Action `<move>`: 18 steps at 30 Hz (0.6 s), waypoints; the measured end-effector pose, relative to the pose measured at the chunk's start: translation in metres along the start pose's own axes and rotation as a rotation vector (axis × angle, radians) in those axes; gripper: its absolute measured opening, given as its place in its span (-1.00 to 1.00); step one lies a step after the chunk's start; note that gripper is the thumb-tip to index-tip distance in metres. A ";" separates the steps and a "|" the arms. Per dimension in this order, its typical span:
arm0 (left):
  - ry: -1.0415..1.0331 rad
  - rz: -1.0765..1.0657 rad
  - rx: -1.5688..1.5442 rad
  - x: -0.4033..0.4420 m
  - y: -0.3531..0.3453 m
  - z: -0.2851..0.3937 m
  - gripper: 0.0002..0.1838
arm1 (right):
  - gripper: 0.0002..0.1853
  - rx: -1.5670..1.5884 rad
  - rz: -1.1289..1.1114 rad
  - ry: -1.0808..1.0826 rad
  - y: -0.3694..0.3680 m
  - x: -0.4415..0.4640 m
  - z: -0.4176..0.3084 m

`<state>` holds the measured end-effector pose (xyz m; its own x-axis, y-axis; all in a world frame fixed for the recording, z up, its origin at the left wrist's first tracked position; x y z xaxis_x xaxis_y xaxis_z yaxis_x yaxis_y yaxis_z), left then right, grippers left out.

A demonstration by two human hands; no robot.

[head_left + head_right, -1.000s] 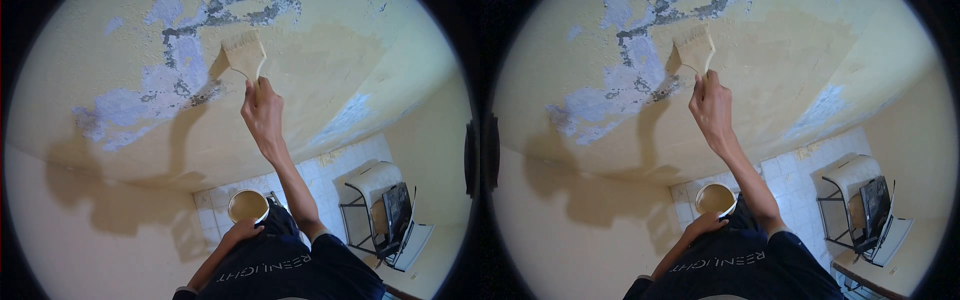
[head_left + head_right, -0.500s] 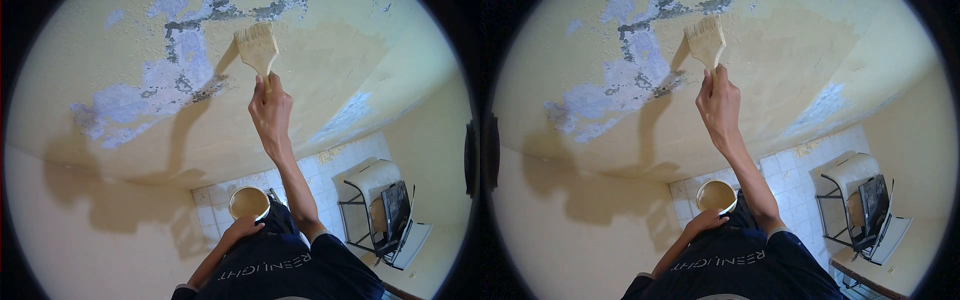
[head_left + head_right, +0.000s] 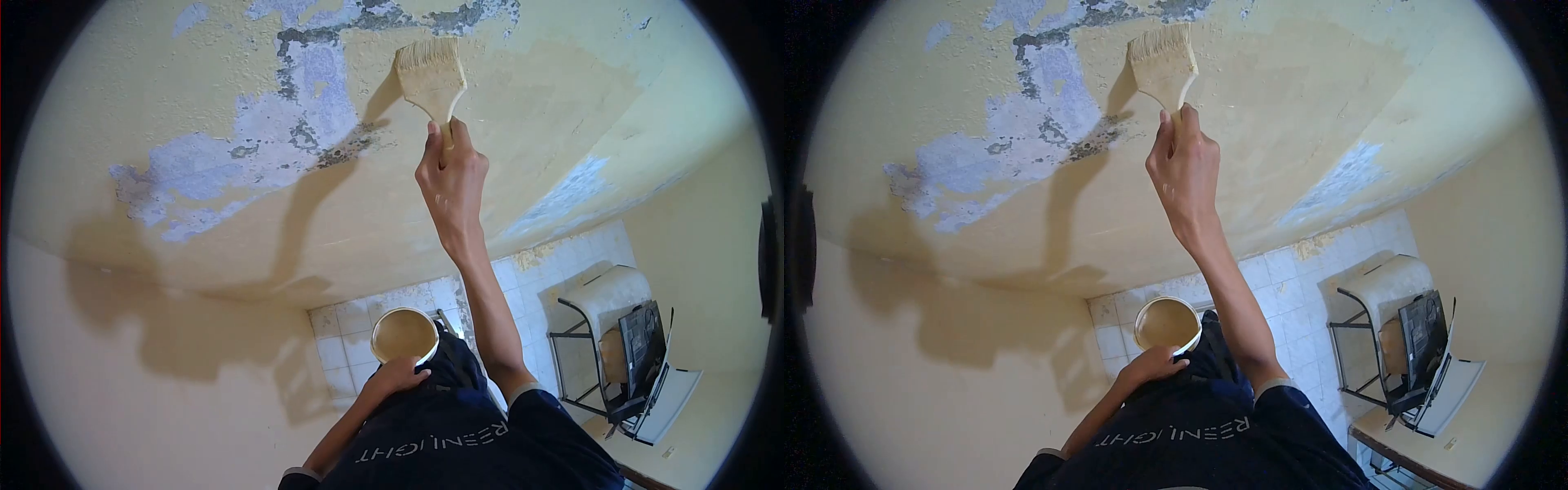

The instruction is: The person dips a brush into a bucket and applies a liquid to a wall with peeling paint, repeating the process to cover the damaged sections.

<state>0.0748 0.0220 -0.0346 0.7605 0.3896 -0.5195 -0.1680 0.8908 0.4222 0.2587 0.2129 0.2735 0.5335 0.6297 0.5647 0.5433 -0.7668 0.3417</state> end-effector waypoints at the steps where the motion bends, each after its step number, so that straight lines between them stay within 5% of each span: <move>1: -0.014 0.015 0.018 0.003 -0.001 0.000 -0.44 | -0.87 -0.003 0.000 0.005 0.001 0.002 -0.001; 10: 0.113 -0.132 0.041 0.003 0.003 0.017 -0.43 | -0.90 0.034 -0.012 0.024 -0.001 -0.014 0.003; 13: -0.032 0.023 0.086 0.005 -0.006 0.008 -0.45 | -0.89 0.069 -0.055 0.038 0.008 -0.016 -0.004; 18: 0.020 -0.038 0.014 0.001 -0.008 0.007 -0.45 | -0.85 0.021 -0.043 0.044 -0.007 -0.006 -0.003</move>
<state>0.0815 0.0137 -0.0336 0.7532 0.3608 -0.5500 -0.1308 0.9016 0.4123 0.2496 0.2140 0.2694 0.4811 0.6553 0.5824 0.5786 -0.7364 0.3506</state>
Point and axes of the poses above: each hand's wrist, its own x-axis towards the middle knuckle, its own y-axis out of the back of the hand, z = x × y, the point moved 5 cm from there along x, towards the middle knuckle, and after that the axes turned 2 degrees about -x, right-handed, at the moved point
